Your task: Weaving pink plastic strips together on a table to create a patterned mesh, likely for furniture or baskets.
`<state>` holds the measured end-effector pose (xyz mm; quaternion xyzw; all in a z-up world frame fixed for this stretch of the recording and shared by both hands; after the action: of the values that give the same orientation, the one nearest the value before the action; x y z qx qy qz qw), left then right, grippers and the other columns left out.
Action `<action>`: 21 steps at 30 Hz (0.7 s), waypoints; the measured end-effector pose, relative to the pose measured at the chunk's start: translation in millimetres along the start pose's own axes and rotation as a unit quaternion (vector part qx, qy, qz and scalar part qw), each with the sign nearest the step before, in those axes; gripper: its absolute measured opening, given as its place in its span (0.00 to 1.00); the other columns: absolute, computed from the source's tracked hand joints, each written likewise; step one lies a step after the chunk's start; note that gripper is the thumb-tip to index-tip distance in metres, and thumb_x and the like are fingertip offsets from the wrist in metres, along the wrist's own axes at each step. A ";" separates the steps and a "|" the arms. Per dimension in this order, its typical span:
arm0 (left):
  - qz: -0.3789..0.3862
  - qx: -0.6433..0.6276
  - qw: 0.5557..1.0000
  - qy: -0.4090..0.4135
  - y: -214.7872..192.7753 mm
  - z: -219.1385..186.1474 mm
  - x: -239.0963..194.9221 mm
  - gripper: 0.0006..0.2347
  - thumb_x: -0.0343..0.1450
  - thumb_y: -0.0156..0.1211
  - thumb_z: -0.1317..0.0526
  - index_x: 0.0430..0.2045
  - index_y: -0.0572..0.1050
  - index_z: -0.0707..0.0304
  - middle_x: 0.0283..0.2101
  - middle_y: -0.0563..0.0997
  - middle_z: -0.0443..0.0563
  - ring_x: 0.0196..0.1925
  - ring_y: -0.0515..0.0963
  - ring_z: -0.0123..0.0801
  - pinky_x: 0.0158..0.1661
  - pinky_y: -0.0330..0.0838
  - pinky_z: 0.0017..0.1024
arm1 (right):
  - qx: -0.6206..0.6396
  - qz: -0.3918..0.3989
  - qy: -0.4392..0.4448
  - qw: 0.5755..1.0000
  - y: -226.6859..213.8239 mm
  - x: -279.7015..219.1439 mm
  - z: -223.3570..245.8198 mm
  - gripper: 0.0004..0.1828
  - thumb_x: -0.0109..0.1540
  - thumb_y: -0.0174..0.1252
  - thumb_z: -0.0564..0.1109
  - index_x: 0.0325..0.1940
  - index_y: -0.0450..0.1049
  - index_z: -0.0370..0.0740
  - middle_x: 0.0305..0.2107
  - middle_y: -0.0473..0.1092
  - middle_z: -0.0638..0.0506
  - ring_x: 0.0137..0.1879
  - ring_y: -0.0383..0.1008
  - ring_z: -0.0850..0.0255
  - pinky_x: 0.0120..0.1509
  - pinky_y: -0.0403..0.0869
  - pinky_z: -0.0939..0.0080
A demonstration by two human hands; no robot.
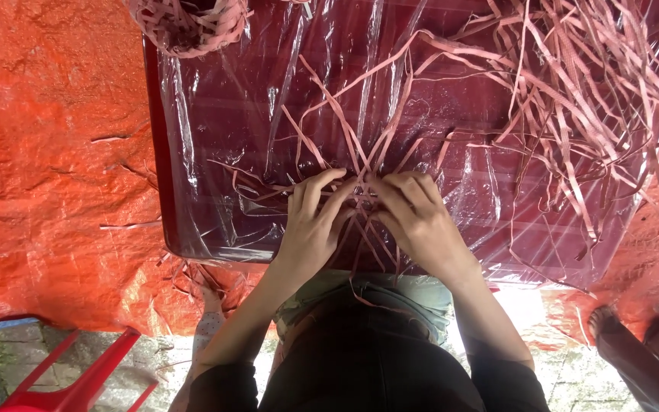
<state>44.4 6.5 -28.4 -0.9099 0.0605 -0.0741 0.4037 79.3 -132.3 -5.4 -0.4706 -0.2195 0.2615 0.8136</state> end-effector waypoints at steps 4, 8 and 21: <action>-0.001 0.016 1.000 0.004 -0.8 -4.6 0.2 0.15 0.65 0.55 0.64 0.46 0.66 0.59 0.51 0.61 0.50 0.47 0.62 0.42 0.37 0.58 0.31 | 0.000 0.002 -0.003 1.000 -3.1 0.2 0.5 0.27 0.48 0.62 0.36 0.52 0.68 0.37 0.37 0.63 0.46 0.49 0.62 0.51 0.48 0.69 0.58; -0.005 0.037 0.999 0.012 -1.0 -6.3 1.7 0.14 0.66 0.53 0.63 0.46 0.66 0.59 0.51 0.61 0.51 0.46 0.63 0.41 0.35 0.59 0.31 | -0.072 0.010 -0.014 0.997 -3.3 2.2 1.3 0.29 0.46 0.63 0.44 0.52 0.68 0.40 0.48 0.59 0.48 0.52 0.57 0.51 0.47 0.65 0.58; -0.028 0.094 0.995 0.022 -1.1 -9.9 0.1 0.15 0.66 0.53 0.62 0.47 0.66 0.59 0.52 0.62 0.50 0.48 0.64 0.38 0.36 0.60 0.28 | -0.173 -0.034 0.011 0.984 1.0 -11.0 2.7 0.26 0.53 0.55 0.56 0.52 0.68 0.45 0.53 0.64 0.59 0.52 0.55 0.63 0.50 0.48 0.57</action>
<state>42.7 0.1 -21.0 -0.8673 0.0372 -0.1110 0.4837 69.0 -137.1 -6.3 -0.5997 -0.2684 0.1863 0.7305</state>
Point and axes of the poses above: each hand's wrist, its own x-axis towards the middle knuckle, its own y-axis out of the palm, z = x × y, the point moved 5 cm from there along x, towards the middle knuckle
